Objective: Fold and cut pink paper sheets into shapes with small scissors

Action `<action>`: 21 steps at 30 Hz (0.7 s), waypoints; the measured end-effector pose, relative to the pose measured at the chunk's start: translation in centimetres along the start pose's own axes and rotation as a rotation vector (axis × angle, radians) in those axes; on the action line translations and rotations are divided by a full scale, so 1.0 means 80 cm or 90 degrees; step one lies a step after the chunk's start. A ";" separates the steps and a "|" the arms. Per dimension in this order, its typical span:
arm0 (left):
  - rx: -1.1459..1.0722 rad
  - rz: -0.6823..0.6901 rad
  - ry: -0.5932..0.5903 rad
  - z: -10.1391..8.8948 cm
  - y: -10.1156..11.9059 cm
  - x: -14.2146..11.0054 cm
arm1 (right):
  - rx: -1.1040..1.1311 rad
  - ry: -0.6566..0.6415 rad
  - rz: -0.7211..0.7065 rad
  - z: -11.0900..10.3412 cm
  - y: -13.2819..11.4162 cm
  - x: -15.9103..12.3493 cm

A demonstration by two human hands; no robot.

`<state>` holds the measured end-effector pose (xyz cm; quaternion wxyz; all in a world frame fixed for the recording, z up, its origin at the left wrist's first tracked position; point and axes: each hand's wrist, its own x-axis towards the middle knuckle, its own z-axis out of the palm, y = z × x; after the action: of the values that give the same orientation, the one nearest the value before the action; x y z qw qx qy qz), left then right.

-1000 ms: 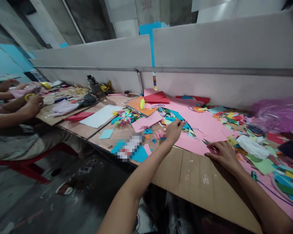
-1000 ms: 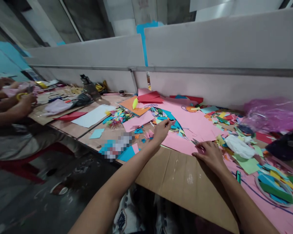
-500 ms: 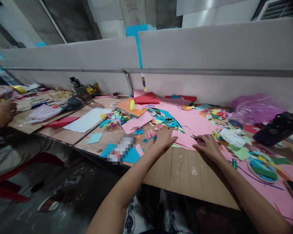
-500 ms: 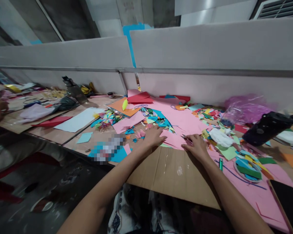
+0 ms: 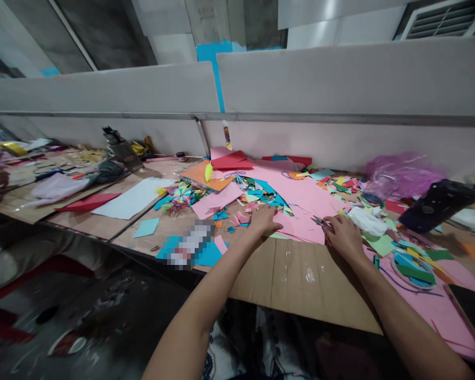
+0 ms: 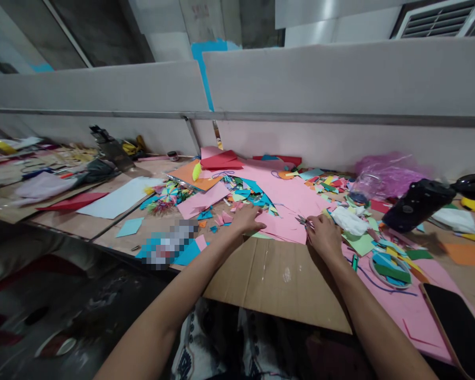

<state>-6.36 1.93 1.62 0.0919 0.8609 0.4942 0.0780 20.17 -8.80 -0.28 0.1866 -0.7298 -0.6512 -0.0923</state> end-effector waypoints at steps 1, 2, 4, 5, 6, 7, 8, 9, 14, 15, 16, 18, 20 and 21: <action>-0.008 0.002 -0.005 -0.001 0.001 0.000 | 0.017 0.011 -0.020 0.000 0.000 0.000; -0.019 0.005 -0.008 -0.002 0.001 0.000 | 0.043 0.014 -0.046 0.002 -0.001 0.000; -0.037 0.009 -0.006 -0.004 0.001 -0.002 | 0.095 -0.012 -0.097 0.007 -0.002 0.002; -0.042 0.010 -0.005 -0.004 0.002 -0.003 | 0.111 -0.033 -0.110 0.010 -0.003 0.003; -0.046 0.012 -0.003 -0.004 0.002 -0.004 | 0.118 -0.052 -0.115 0.014 -0.003 0.005; -0.048 0.012 0.001 -0.003 0.003 -0.005 | 0.120 -0.065 -0.113 0.017 -0.004 0.008; -0.051 0.011 0.008 -0.003 0.004 -0.006 | 0.123 -0.073 -0.108 0.020 -0.004 0.011; -0.057 0.007 0.016 -0.003 0.006 -0.006 | 0.131 -0.077 -0.101 0.022 -0.003 0.015; -0.146 -0.013 0.116 -0.014 0.034 0.000 | 0.199 -0.080 -0.045 0.021 -0.002 0.033; -0.174 -0.017 0.149 -0.018 0.042 0.003 | 0.209 -0.080 -0.035 0.018 -0.003 0.036; -0.201 -0.022 0.175 -0.021 0.051 0.007 | 0.219 -0.077 -0.026 0.016 -0.003 0.038; -0.265 -0.033 0.248 -0.025 0.067 0.015 | 0.247 -0.059 -0.011 0.012 -0.004 0.040; -0.336 -0.042 0.326 -0.024 0.079 0.022 | 0.315 -0.022 0.015 0.009 -0.005 0.040; -0.373 -0.046 0.368 -0.020 0.084 0.025 | 0.365 -0.002 0.040 0.009 -0.005 0.038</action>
<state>-0.10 0.50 4.85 0.1928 0.7233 0.4863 0.4508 20.09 -5.71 0.31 0.3872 -0.6672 -0.6281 0.1025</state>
